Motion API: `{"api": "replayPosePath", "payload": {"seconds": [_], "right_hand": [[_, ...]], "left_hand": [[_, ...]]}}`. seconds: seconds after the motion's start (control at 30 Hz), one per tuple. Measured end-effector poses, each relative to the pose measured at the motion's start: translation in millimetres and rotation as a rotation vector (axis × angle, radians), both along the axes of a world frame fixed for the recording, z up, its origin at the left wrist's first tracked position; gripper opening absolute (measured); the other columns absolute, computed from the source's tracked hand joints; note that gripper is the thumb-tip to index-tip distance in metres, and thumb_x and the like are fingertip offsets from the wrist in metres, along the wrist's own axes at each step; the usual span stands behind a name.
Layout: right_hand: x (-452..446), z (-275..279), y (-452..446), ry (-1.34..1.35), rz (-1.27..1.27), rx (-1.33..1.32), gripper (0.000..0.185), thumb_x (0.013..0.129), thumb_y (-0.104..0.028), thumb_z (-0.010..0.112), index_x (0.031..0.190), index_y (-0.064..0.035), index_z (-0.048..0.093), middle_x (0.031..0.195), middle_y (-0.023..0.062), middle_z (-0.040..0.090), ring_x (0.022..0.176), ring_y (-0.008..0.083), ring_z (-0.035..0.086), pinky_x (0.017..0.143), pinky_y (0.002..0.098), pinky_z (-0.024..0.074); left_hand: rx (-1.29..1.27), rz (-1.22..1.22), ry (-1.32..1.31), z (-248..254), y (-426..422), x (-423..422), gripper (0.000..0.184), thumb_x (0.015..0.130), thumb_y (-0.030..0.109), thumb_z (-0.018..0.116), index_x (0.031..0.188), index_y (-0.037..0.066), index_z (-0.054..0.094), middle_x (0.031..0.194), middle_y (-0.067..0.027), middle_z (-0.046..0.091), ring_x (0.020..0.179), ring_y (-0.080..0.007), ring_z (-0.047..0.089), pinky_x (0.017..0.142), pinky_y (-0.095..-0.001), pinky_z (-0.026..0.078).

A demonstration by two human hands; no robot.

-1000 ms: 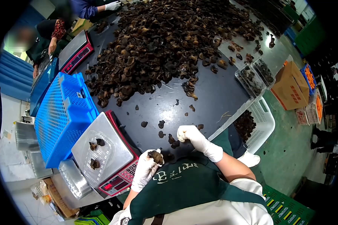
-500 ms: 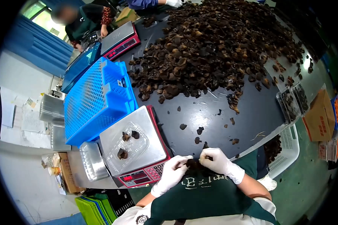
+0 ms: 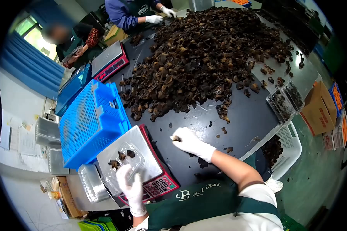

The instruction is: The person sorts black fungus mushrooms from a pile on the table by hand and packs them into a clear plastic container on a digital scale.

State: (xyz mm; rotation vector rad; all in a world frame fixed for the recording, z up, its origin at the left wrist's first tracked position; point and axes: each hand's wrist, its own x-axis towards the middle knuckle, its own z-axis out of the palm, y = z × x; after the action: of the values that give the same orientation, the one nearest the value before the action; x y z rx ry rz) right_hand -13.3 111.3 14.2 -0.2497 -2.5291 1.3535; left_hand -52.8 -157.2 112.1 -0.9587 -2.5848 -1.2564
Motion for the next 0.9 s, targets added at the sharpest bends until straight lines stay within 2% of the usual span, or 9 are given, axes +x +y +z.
{"api": "replayPosePath", "payload": {"seconds": [0.13, 0.27, 0.4, 0.5, 0.53, 0.67, 0.83, 0.87, 0.9], "right_hand": [[-76, -33, -18, 0.186, 0.024, 0.384, 0.026, 0.073, -0.025, 0.065, 0.092, -0.0072, 0.065, 0.098, 0.0112, 0.060, 0.094, 0.0297, 0.055, 0.080, 0.0412, 0.0445], [-96, -43, -27, -0.104, 0.081, 0.670, 0.030, 0.073, -0.032, 0.068, 0.094, -0.0107, 0.066, 0.105, 0.0086, 0.056, 0.102, 0.0268, 0.050, 0.081, 0.0409, 0.0409], [-60, -48, -14, -0.076, 0.024, 0.678, 0.023, 0.073, -0.032, 0.065, 0.085, -0.0119, 0.065, 0.093, 0.0068, 0.056, 0.093, 0.0253, 0.051, 0.076, 0.0396, 0.0401], [-6, -45, 10, -0.110, -0.021, 0.662, 0.022, 0.076, -0.031, 0.058, 0.081, -0.0109, 0.064, 0.087, 0.0080, 0.057, 0.088, 0.0258, 0.054, 0.073, 0.0409, 0.0402], [16, -40, 20, -0.186, -0.044, 0.668, 0.021, 0.077, -0.031, 0.055, 0.081, -0.0133, 0.066, 0.089, 0.0072, 0.059, 0.091, 0.0251, 0.055, 0.074, 0.0409, 0.0403], [114, -42, 70, -0.227, -0.248, 0.577, 0.024, 0.073, -0.034, 0.056, 0.070, -0.0122, 0.064, 0.078, 0.0081, 0.060, 0.075, 0.0273, 0.058, 0.070, 0.0419, 0.0415], [244, -16, 115, -0.641, -0.613, 0.663, 0.022, 0.072, -0.029, 0.055, 0.069, -0.0125, 0.068, 0.074, 0.0089, 0.062, 0.070, 0.0270, 0.062, 0.063, 0.0421, 0.0441], [263, -10, 121, -0.807, -0.709, 0.727, 0.020, 0.075, -0.027, 0.054, 0.069, -0.0131, 0.068, 0.073, 0.0072, 0.062, 0.069, 0.0261, 0.062, 0.062, 0.0420, 0.0424], [288, -31, 126, -0.640, -0.914, 1.004, 0.018, 0.075, -0.024, 0.054, 0.067, -0.0141, 0.067, 0.073, 0.0058, 0.062, 0.068, 0.0258, 0.061, 0.060, 0.0419, 0.0408]], "left_hand": [[-0.162, -0.539, -0.424, -9, 45, 45, 0.045, 0.081, 0.002, 0.061, 0.124, 0.002, 0.050, 0.122, -0.0192, 0.048, 0.106, -0.0294, 0.053, 0.091, -0.0353, 0.045], [-0.282, -0.710, -0.717, -85, 62, 65, 0.060, 0.086, 0.009, 0.062, 0.140, 0.006, 0.035, 0.125, -0.0184, 0.042, 0.102, -0.0314, 0.054, 0.089, -0.0348, 0.046], [-0.644, -0.585, -0.433, -94, 76, 63, 0.094, 0.074, 0.022, 0.074, 0.140, -0.009, 0.016, 0.119, -0.0291, 0.039, 0.100, -0.0440, 0.054, 0.082, -0.0410, 0.049], [-0.646, -0.569, -0.393, -113, 88, 71, 0.098, 0.069, 0.021, 0.076, 0.139, -0.012, 0.015, 0.117, -0.0281, 0.039, 0.097, -0.0436, 0.055, 0.080, -0.0410, 0.050], [-0.651, -0.548, -0.363, -107, 99, 75, 0.098, 0.067, 0.018, 0.075, 0.138, -0.015, 0.014, 0.114, -0.0275, 0.038, 0.095, -0.0421, 0.055, 0.077, -0.0410, 0.050], [-0.484, -0.563, -0.327, -128, 134, 94, 0.074, 0.074, 0.001, 0.058, 0.139, 0.000, 0.025, 0.109, -0.0270, 0.043, 0.087, -0.0459, 0.056, 0.072, -0.0475, 0.050], [-0.088, -0.949, -0.444, -147, 201, 122, 0.073, 0.075, -0.002, 0.063, 0.141, 0.001, 0.030, 0.114, -0.0196, 0.048, 0.091, -0.0305, 0.057, 0.080, -0.0338, 0.049], [-0.068, -1.061, -0.771, -138, 210, 128, 0.076, 0.077, -0.001, 0.065, 0.144, 0.003, 0.028, 0.120, -0.0146, 0.049, 0.093, -0.0215, 0.057, 0.081, -0.0295, 0.049], [0.038, -1.067, -1.025, -132, 213, 135, 0.072, 0.078, -0.003, 0.063, 0.142, 0.003, 0.031, 0.123, -0.0123, 0.048, 0.097, -0.0159, 0.056, 0.081, -0.0265, 0.049]]}}
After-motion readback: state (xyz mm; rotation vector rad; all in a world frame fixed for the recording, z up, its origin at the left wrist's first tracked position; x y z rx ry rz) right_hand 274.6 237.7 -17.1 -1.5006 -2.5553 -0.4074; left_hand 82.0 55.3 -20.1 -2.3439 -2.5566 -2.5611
